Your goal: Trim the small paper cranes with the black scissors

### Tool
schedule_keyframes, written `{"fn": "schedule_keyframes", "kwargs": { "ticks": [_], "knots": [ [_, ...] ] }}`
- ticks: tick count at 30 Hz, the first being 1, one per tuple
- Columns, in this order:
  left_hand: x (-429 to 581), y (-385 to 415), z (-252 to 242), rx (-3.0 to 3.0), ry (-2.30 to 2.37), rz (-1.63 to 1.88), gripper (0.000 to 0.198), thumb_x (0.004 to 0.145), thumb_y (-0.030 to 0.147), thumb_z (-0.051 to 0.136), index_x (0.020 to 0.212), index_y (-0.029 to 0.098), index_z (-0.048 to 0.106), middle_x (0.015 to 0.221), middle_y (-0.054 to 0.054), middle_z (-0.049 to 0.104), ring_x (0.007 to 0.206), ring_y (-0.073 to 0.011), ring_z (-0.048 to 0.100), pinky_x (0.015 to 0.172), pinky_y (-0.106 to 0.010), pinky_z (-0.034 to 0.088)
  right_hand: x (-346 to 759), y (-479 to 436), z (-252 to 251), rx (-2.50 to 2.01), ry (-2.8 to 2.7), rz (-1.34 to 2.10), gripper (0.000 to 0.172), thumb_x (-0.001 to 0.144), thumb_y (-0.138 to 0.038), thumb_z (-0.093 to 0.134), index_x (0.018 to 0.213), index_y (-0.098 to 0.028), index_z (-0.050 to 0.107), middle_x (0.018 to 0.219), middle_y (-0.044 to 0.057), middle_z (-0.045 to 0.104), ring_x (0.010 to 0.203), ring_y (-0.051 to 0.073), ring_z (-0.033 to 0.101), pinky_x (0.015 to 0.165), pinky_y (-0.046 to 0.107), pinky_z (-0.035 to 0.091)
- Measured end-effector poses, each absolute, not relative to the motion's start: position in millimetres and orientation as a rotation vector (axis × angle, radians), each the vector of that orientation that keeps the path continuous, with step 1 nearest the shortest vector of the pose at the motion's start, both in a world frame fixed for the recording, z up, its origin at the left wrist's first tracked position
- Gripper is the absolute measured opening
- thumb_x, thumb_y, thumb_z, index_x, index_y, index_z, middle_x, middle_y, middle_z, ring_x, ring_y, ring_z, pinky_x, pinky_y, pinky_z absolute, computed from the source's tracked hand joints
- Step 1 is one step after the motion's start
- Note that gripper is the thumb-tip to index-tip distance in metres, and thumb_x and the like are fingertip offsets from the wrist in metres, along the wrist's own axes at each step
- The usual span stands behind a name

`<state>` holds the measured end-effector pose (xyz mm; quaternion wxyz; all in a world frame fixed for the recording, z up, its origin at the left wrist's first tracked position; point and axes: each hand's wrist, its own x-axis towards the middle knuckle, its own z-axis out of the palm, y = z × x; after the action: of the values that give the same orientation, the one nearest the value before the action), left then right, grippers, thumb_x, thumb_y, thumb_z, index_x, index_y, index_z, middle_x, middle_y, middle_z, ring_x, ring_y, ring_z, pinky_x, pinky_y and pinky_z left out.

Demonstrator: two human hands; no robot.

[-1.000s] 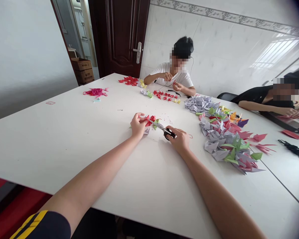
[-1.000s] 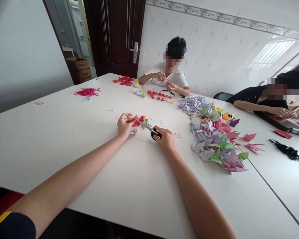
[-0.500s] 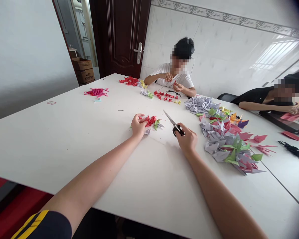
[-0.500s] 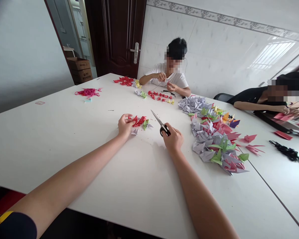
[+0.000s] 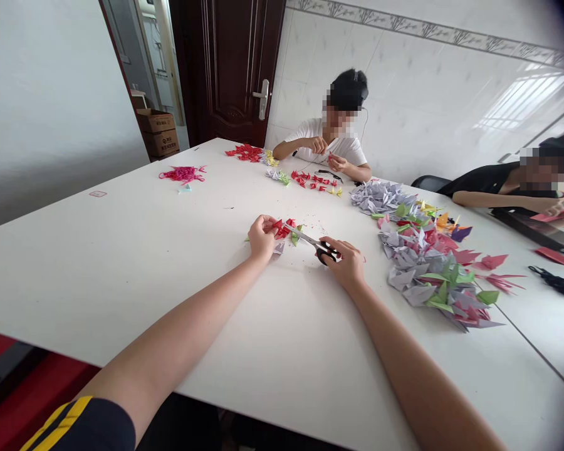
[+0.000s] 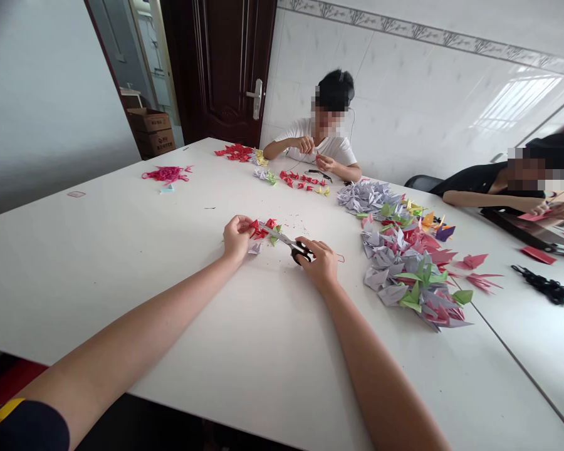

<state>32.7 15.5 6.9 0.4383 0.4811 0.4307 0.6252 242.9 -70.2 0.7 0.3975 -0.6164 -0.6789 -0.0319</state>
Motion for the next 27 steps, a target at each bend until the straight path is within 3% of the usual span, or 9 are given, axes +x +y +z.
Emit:
{"fn": "schedule_keyframes", "kwargs": {
  "ticks": [27],
  "knots": [
    [33.4,18.1,3.6,1.219,1.014,1.555,0.021,0.070,0.001,0.054,0.077,0.020,0.059,0.077,-0.001,0.069,0.076,-0.0158,0.068,0.073,-0.028,0.054,242.1,-67.6,-2.4,-1.576,-1.799,-0.040,0.031,0.078,-0.029,0.062,0.107,-0.027,0.074,0.077,0.002,0.068,0.071,0.020,0.057,0.069,0.031,0.045]
  ]
}}
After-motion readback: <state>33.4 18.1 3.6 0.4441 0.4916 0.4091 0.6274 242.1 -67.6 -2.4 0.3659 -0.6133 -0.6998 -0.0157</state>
